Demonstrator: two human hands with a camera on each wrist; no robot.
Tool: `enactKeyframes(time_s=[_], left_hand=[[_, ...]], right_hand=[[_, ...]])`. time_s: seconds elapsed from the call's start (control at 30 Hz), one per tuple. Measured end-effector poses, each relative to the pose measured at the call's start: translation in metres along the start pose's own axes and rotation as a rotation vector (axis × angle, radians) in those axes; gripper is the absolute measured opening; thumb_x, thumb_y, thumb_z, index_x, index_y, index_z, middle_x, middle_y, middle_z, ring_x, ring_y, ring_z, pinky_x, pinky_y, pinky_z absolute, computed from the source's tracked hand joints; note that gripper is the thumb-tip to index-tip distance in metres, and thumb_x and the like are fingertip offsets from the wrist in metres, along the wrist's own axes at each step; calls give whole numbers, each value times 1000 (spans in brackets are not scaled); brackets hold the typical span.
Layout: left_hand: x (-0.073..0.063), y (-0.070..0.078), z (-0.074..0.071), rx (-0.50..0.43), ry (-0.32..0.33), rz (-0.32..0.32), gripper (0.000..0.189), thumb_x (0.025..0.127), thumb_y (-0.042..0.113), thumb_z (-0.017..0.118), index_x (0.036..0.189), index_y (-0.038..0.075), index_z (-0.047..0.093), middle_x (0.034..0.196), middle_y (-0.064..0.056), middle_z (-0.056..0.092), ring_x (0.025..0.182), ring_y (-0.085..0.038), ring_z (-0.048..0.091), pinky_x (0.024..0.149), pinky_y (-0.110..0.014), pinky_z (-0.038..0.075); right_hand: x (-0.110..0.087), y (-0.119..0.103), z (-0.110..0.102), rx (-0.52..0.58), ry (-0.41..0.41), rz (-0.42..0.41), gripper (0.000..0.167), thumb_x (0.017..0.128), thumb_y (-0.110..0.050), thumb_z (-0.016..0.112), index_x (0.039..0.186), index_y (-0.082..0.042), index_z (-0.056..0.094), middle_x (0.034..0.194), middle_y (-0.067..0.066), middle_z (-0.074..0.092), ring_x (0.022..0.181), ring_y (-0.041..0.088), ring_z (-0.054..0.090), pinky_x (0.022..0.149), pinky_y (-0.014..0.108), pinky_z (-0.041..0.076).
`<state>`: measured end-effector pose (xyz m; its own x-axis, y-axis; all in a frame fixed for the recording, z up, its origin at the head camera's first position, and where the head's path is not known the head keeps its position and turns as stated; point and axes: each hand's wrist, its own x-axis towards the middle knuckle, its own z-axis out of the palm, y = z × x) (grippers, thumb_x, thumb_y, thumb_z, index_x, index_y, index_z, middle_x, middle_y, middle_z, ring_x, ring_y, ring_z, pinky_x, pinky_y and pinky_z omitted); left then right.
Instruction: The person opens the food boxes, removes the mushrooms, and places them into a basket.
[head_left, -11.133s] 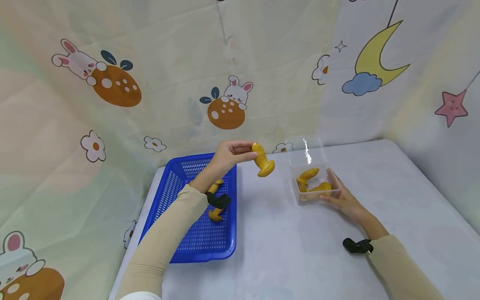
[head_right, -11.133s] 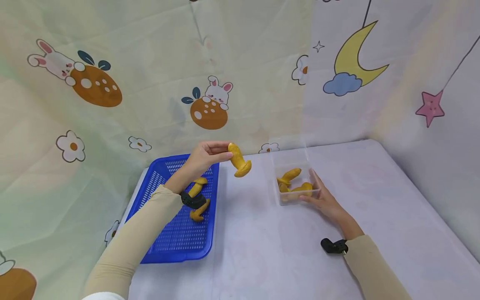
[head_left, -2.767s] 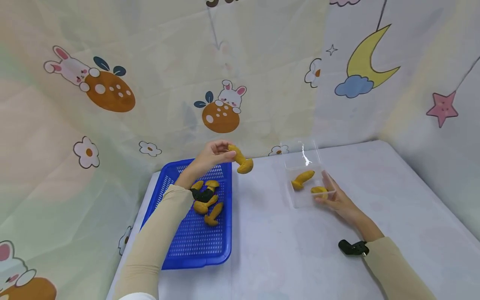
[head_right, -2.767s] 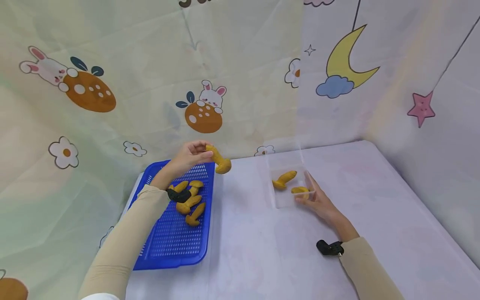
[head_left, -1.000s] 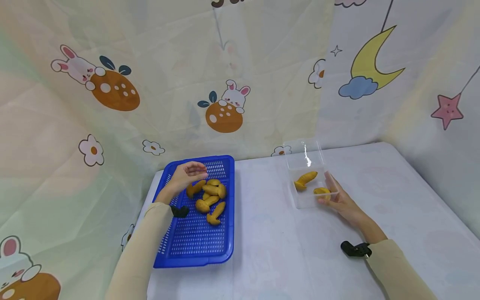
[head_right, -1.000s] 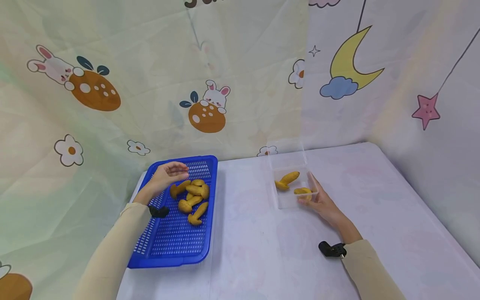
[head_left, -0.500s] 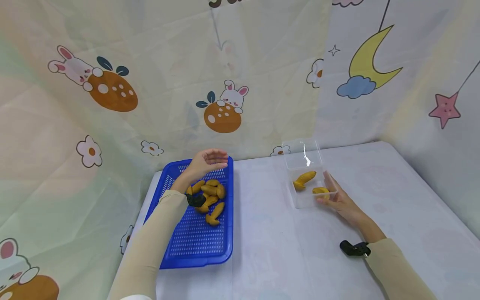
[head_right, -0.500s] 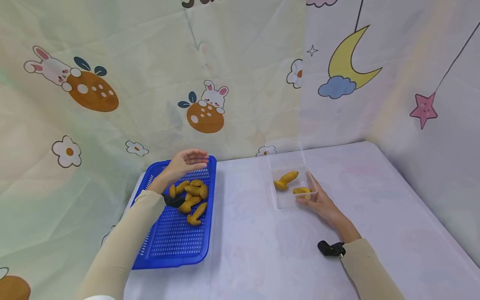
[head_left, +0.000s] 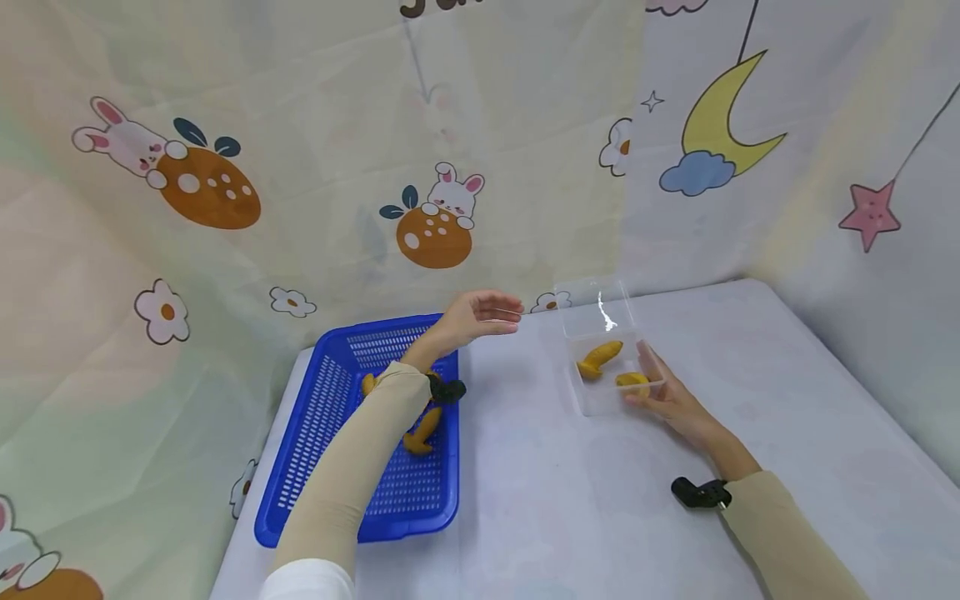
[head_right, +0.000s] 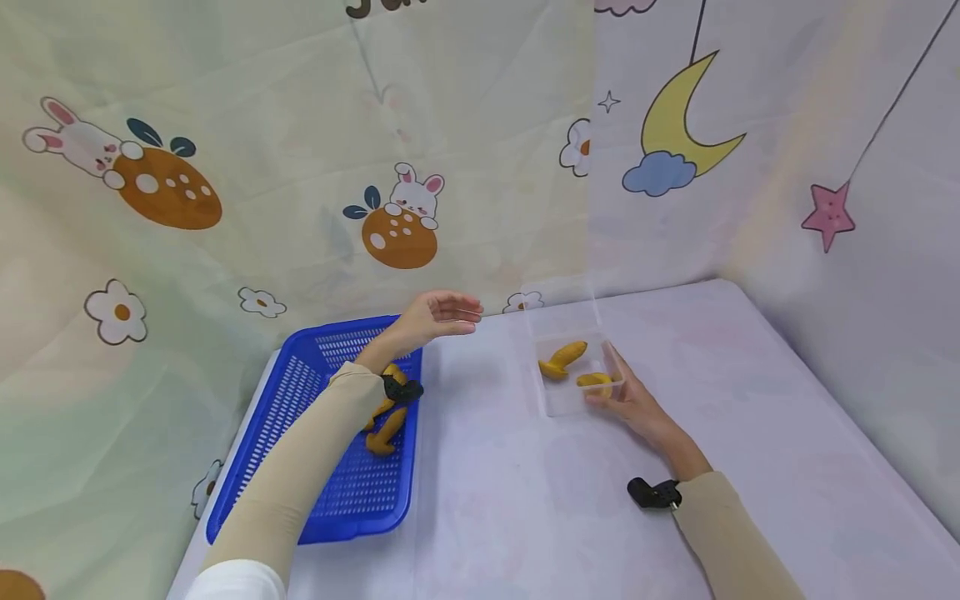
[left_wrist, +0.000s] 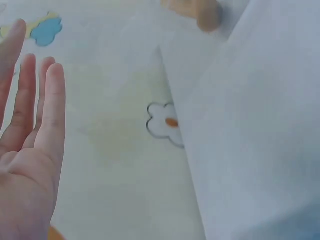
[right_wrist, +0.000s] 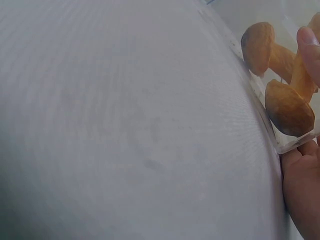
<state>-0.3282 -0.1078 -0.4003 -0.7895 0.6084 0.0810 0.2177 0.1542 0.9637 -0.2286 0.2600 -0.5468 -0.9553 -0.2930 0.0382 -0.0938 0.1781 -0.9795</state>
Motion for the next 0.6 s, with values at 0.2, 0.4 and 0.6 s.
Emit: enactKeyframes(time_s=[0.2,0.4,0.6], left_hand=[[24,-3,29,45,-94,17,39,90,1,73,128,-1,63,123,-10,68,110,-22,67,93,-33,54],[44,-8,57,11,-189,28,41,85,-6,74,125,-4,63,123,-17,67,112,-29,65,92,-34,55],[59,-11,81,24,-281,51,41,82,-13,73,121,-8,63,122,-27,63,109,-34,65,91,-32,55]], right_hand=[[0,0,0,-3,0,1,102,94,-13,71,161,-32,-3,166,7,-8,150,34,-4,113,14,16],[0,1,-1,1,9,14,102,93,-13,72,161,-33,-2,166,7,-8,150,34,-4,118,40,9],[1,0,-1,24,13,21,102,93,-12,72,161,-31,-2,167,5,-7,151,32,-4,118,49,6]])
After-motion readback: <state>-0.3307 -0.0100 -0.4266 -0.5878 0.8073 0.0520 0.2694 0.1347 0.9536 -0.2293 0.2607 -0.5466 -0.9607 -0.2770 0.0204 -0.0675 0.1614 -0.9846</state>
